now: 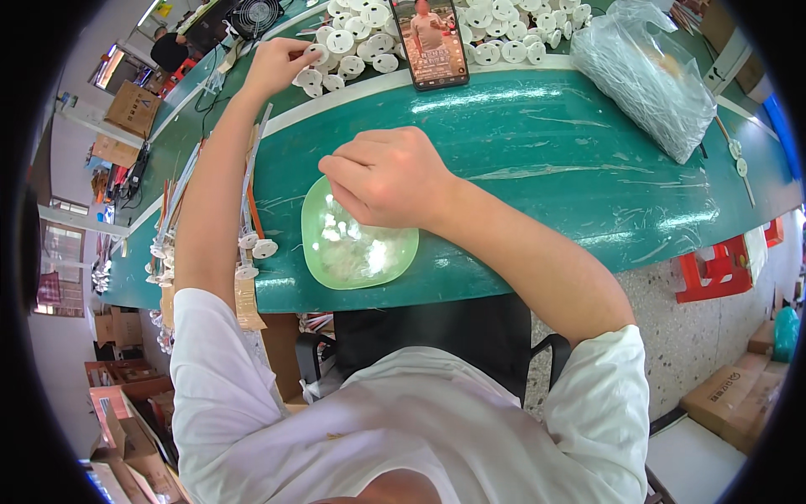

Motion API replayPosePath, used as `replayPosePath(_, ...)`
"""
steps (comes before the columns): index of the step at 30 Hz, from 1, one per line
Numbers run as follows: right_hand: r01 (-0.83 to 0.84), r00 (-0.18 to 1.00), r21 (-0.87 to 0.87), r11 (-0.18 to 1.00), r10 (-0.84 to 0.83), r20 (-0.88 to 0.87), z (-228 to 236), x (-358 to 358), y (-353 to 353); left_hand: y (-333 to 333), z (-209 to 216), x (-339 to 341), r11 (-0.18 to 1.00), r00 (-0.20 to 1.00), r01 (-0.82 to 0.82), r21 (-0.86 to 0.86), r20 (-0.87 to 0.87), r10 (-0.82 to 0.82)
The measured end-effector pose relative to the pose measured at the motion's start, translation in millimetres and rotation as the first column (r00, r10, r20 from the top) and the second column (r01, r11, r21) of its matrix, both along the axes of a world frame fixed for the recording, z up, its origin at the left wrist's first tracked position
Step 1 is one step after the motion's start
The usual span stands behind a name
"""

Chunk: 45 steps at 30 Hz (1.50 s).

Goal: Assembling small white plastic components on a workbench in a manufacturing environment.

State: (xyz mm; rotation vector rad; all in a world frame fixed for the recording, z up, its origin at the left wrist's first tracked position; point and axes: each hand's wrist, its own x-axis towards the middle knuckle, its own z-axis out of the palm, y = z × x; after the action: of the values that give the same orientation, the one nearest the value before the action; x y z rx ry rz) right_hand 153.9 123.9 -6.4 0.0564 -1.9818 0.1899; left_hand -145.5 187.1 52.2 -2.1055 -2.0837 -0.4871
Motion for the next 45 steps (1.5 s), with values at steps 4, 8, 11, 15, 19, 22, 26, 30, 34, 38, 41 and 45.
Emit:
replayPosePath(4,0.002,1.0,0.002,1.0,-0.002,-0.017,0.8,-0.5,0.9,-24.9,10.2,-7.6,1.0,0.995,-0.005,0.008,0.096,0.004)
replayPosePath(8,0.009,1.0,0.009,1.0,-0.009,0.005,-1.5,-0.4,0.4,-62.1,18.6,10.9,1.0,0.985,-0.012,-0.002,0.174,0.012)
replayPosePath(11,0.031,0.998,0.008,0.999,-0.031,0.05,-1.0,0.9,-0.5,-80.0,18.3,32.6,1.0,0.985,0.009,0.028,0.171,-0.014)
replayPosePath(15,0.031,0.998,0.003,1.0,-0.031,0.049,-1.5,0.0,-0.1,-88.0,16.1,48.5,1.0,0.996,-0.021,-0.012,0.087,0.022)
replayPosePath(19,0.023,0.999,-0.001,1.0,-0.023,0.044,0.3,-1.3,-2.3,-93.8,12.8,30.7,0.996,0.986,0.009,0.09,0.163,-0.024)
replayPosePath(22,0.028,0.998,-0.012,1.0,-0.028,0.048,1.0,1.0,-3.8,-111.4,27.3,31.6,0.996,0.968,-0.009,0.088,0.25,-0.013)
replayPosePath(26,0.074,0.997,-0.106,0.992,-0.075,-0.006,0.1,0.7,-2.4,-137.0,13.4,64.6,0.984,0.882,-0.04,0.173,0.469,-0.047)
replayPosePath(30,0.155,0.988,-0.195,0.968,-0.152,0.031,2.6,-0.5,-1.5,-152.1,-2.4,99.9,0.966,0.825,-0.12,0.228,0.565,-0.031)
replayPosePath(34,0.187,0.982,-0.228,0.956,-0.183,0.039,2.7,-3.4,0.2,-148.5,-26.2,107.9,0.965,0.743,-0.096,0.245,0.662,-0.094)
replayPosePath(38,0.184,0.982,-0.345,0.921,-0.154,0.111,4.9,-2.5,0.8,-151.4,-44.0,116.0,0.938,0.713,-0.032,0.346,0.666,-0.221)
replayPosePath(41,0.063,0.983,-0.45,0.891,0.021,0.181,1.6,-2.9,10.1,-162.0,-49.0,124.9,0.926,0.704,-0.005,0.377,0.659,-0.264)
replayPosePath(45,0.067,0.963,-0.414,0.908,0.05,0.265,1.2,-3.9,17.3,-171.8,-46.8,128.8,0.89,0.878,0.066,0.45,0.398,-0.266)
